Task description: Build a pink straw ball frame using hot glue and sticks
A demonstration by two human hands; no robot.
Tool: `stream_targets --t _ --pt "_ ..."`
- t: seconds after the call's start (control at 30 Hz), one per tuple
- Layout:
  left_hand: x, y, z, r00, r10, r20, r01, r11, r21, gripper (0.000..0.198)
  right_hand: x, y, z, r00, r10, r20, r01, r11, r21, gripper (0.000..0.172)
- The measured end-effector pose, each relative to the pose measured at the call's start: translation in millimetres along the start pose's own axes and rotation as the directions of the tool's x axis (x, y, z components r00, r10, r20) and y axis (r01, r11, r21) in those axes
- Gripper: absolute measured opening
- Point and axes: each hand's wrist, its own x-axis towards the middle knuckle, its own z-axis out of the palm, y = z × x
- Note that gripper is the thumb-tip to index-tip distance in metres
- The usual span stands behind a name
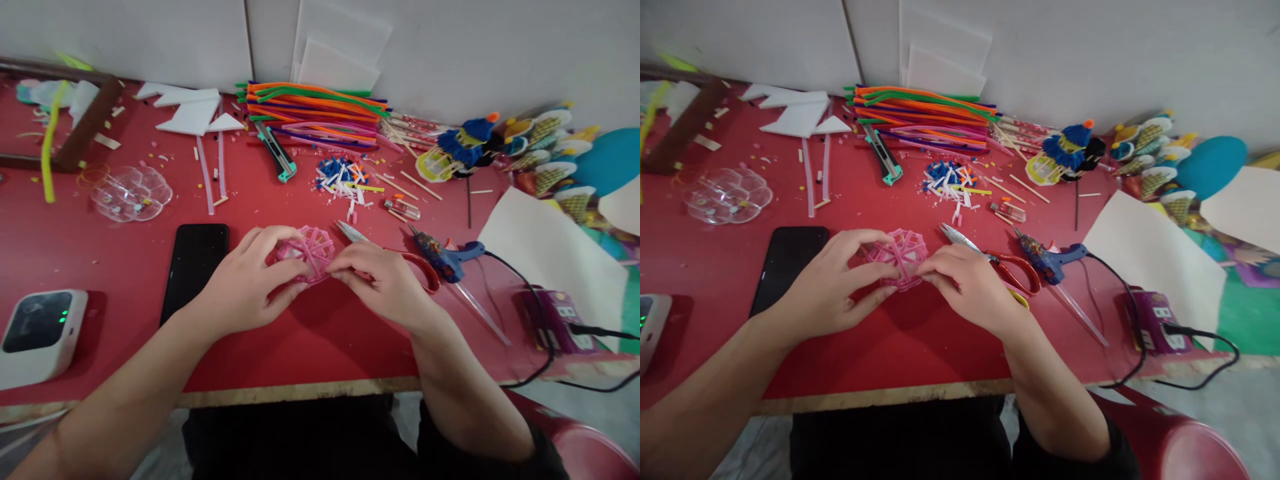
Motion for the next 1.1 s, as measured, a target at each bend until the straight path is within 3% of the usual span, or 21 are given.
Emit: stream_targets --t 0.2,0.5,0.63,1.1 --pt "1 1 -1.8 0.998 -0.056 0.036 0.058 0.996 -0.065 0.015 0 -3 -2 0.998 0.067 0.010 -0.067 0.996 0.051 0.012" --pt "3 2 -3.4 0.998 -0.047 0.035 0.049 0.997 -0.065 0.017 0 -4 1 0.984 0.176 0.013 -0.176 0.980 0.095 0.007" --pt "3 3 -1.6 0.998 -0.057 0.019 0.058 0.996 -0.061 0.018 -1 -4 4 0.987 0.163 -0.016 -0.160 0.982 0.102 0.021" --pt "2 4 6.1 0.997 -0.067 -0.029 0.066 0.998 -0.016 0.010 0 -6 10 0.994 0.112 -0.010 -0.110 0.989 0.099 0.021"
